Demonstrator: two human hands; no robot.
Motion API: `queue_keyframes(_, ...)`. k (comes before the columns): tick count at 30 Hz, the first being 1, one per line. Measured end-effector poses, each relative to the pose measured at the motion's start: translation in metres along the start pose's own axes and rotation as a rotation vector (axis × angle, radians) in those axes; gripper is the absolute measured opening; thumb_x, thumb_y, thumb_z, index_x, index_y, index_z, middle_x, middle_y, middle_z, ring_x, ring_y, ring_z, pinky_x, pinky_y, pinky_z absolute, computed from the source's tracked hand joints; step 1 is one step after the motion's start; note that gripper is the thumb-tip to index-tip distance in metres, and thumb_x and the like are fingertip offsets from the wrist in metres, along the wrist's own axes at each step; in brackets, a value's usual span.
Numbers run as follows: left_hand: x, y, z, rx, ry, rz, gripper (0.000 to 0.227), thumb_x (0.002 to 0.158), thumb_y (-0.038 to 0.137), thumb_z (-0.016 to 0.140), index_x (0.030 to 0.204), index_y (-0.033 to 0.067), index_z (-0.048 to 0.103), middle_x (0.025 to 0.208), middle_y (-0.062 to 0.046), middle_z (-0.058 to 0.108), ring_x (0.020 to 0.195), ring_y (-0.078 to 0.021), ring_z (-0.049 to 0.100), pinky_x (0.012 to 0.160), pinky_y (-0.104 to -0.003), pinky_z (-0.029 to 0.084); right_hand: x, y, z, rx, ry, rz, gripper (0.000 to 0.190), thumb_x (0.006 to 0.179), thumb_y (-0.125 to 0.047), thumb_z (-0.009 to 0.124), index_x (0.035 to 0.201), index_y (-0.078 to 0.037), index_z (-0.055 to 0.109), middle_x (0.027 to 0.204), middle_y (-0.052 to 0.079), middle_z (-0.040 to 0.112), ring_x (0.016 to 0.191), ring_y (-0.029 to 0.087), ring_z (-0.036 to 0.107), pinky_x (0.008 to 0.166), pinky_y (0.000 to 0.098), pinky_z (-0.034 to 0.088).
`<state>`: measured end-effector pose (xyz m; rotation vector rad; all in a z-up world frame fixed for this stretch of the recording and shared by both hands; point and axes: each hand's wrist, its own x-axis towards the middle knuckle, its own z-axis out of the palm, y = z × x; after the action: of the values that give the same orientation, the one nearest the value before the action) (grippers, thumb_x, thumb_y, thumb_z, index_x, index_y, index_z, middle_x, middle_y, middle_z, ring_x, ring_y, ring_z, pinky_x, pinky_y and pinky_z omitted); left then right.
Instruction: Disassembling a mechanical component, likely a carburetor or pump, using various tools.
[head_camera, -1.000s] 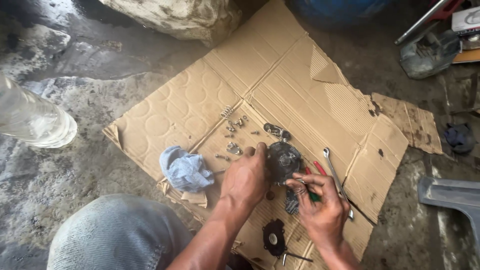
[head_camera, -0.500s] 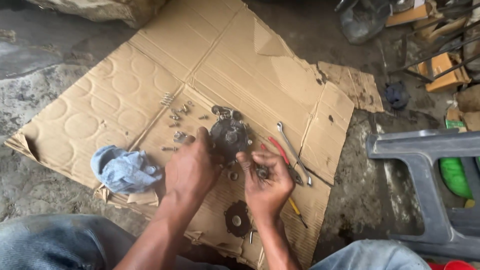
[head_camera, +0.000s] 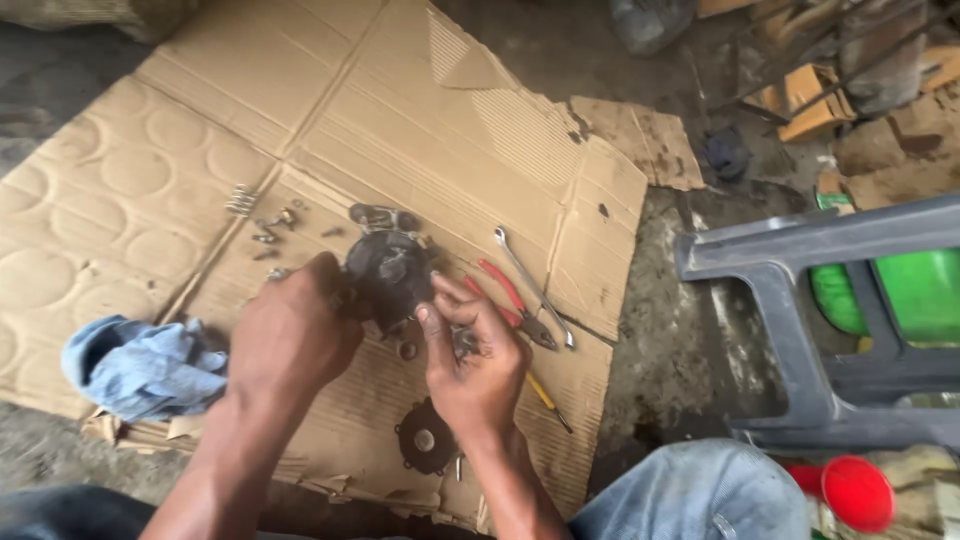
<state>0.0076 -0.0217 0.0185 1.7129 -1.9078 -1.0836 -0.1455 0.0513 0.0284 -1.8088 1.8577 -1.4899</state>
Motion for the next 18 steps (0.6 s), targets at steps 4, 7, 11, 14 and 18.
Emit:
queue_keyframes(4,-0.004,-0.001,-0.006,-0.042,-0.021,-0.036,0.031,0.079,0.022,0.079,0.106,0.0098,0.072,0.095,-0.019,0.076,0.094,-0.038,0.073,0.084,-0.05,0.056,-0.01,0.021,0.005,0.142,0.029,0.075,0.011,0.087,0.006,0.078,0.084,0.002,0.067,0.103,0.019,0.077,0.101,0.023,0.078,0.087,0.0321,0.07)
queue_keyframes(7,-0.003,0.002,-0.008,-0.01,-0.043,-0.052,0.03,0.081,0.027,0.081,0.103,0.008,0.073,0.096,-0.019,0.076,0.098,-0.0384,0.072,0.085,-0.05,0.056,-0.004,0.015,0.004,0.08,0.069,0.019,0.017,0.082,0.007,0.084,0.084,0.003,0.067,0.094,0.018,0.074,0.092,0.022,0.075,0.079,0.0294,0.067)
queue_keyframes(11,-0.003,-0.001,-0.007,-0.023,-0.035,-0.076,0.034,0.078,0.029,0.083,0.105,0.0095,0.073,0.097,-0.019,0.075,0.097,-0.0396,0.071,0.084,-0.05,0.055,-0.003,0.006,-0.001,0.065,-0.02,-0.023,0.014,0.089,0.012,0.076,0.089,0.004,0.064,0.12,0.024,0.071,0.113,0.027,0.072,0.094,0.034,0.062)
queue_keyframes(14,-0.002,-0.004,-0.007,-0.035,-0.019,-0.049,0.037,0.076,0.03,0.084,0.104,0.0082,0.073,0.096,-0.019,0.076,0.096,-0.0392,0.072,0.083,-0.05,0.056,-0.008,0.016,0.002,0.196,0.003,0.095,0.008,0.09,0.005,0.077,0.09,0.002,0.069,0.106,0.02,0.077,0.098,0.024,0.077,0.086,0.0337,0.067)
queue_keyframes(18,0.0,-0.002,-0.007,-0.026,-0.063,-0.096,0.037,0.08,0.034,0.082,0.106,0.0094,0.072,0.094,-0.02,0.076,0.095,-0.0386,0.073,0.083,-0.05,0.056,0.001,0.005,-0.003,-0.047,-0.002,-0.075,0.016,0.085,0.003,0.084,0.089,0.002,0.068,0.102,0.02,0.075,0.093,0.021,0.077,0.091,0.0352,0.064)
